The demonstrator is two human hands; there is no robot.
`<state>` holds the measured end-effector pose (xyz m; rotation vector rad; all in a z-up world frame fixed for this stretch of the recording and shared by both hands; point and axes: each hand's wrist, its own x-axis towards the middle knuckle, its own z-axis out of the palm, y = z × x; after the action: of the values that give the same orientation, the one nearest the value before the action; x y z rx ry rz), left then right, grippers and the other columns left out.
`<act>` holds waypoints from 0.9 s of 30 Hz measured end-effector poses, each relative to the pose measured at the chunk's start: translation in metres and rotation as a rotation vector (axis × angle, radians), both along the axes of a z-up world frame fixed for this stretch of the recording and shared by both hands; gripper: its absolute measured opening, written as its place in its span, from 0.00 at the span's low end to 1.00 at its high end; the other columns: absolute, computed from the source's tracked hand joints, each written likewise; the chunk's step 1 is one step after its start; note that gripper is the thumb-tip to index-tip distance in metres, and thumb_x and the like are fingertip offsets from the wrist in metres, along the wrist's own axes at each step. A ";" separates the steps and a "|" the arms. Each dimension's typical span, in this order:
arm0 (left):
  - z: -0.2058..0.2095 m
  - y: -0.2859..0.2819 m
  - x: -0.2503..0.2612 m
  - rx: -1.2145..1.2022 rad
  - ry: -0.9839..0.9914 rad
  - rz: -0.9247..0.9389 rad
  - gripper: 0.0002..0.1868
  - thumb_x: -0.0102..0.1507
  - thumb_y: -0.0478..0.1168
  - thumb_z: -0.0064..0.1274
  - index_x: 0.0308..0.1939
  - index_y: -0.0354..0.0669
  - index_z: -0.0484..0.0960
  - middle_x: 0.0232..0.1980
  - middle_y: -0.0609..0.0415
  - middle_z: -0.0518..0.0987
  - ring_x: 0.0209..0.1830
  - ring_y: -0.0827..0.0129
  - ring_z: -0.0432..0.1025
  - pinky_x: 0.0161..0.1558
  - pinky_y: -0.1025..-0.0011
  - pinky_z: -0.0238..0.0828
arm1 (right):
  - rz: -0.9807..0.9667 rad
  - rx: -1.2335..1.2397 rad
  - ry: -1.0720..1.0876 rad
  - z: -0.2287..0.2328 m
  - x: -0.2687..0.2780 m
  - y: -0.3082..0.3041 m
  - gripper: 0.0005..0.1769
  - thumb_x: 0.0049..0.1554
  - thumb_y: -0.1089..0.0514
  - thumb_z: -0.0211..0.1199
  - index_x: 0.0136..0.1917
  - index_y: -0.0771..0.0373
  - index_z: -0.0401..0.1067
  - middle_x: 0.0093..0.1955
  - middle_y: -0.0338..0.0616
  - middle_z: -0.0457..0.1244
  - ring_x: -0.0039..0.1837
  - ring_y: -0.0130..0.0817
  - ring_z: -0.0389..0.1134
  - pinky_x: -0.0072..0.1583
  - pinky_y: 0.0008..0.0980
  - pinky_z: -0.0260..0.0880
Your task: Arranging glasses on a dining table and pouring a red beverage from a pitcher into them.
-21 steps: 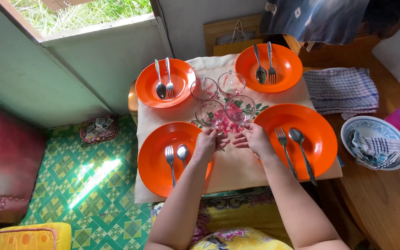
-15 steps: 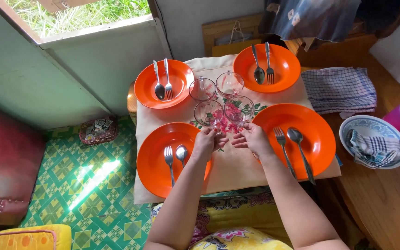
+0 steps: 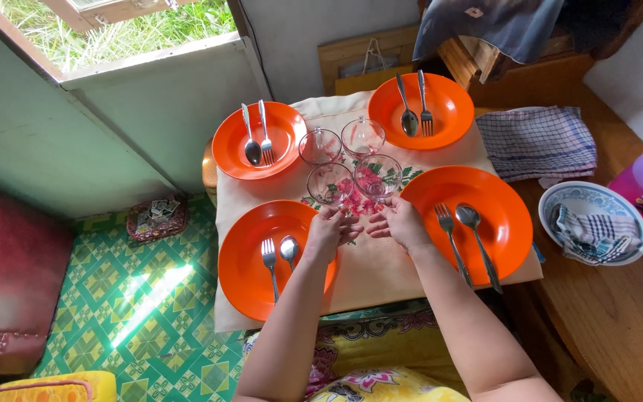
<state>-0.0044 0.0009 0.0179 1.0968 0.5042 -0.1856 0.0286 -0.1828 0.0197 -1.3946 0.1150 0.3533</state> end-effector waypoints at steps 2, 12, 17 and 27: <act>0.000 -0.001 0.000 0.004 -0.007 0.003 0.14 0.71 0.39 0.47 0.59 0.38 0.69 0.46 0.29 0.83 0.35 0.51 0.83 0.36 0.59 0.85 | -0.003 0.000 -0.002 0.007 -0.002 0.001 0.09 0.68 0.62 0.51 0.58 0.70 0.65 0.45 0.75 0.68 0.38 0.63 0.74 0.36 0.54 0.80; 0.050 -0.012 -0.034 0.081 -0.074 0.023 0.37 0.68 0.40 0.54 0.73 0.26 0.52 0.42 0.25 0.81 0.28 0.48 0.82 0.33 0.55 0.85 | -0.039 -0.062 0.017 0.043 -0.024 -0.008 0.18 0.66 0.64 0.52 0.68 0.70 0.57 0.47 0.74 0.67 0.35 0.61 0.74 0.36 0.53 0.80; 0.075 -0.023 -0.064 0.506 -0.137 -0.067 0.37 0.67 0.43 0.55 0.73 0.30 0.55 0.37 0.35 0.80 0.27 0.56 0.81 0.28 0.64 0.85 | -0.045 -0.112 -0.021 0.063 -0.039 -0.034 0.17 0.66 0.64 0.52 0.67 0.71 0.60 0.50 0.72 0.68 0.38 0.61 0.74 0.39 0.52 0.81; 0.125 -0.113 -0.063 0.647 -0.475 -0.184 0.40 0.70 0.52 0.49 0.78 0.32 0.54 0.74 0.25 0.59 0.77 0.34 0.51 0.75 0.49 0.53 | -0.058 -0.178 -0.394 0.075 -0.050 -0.101 0.19 0.63 0.64 0.60 0.67 0.69 0.71 0.59 0.56 0.70 0.60 0.36 0.72 0.63 0.37 0.74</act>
<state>-0.0674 -0.1118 0.1432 1.7606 0.0214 0.0919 -0.0211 -0.2837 0.0945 -1.6080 -0.1398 0.0154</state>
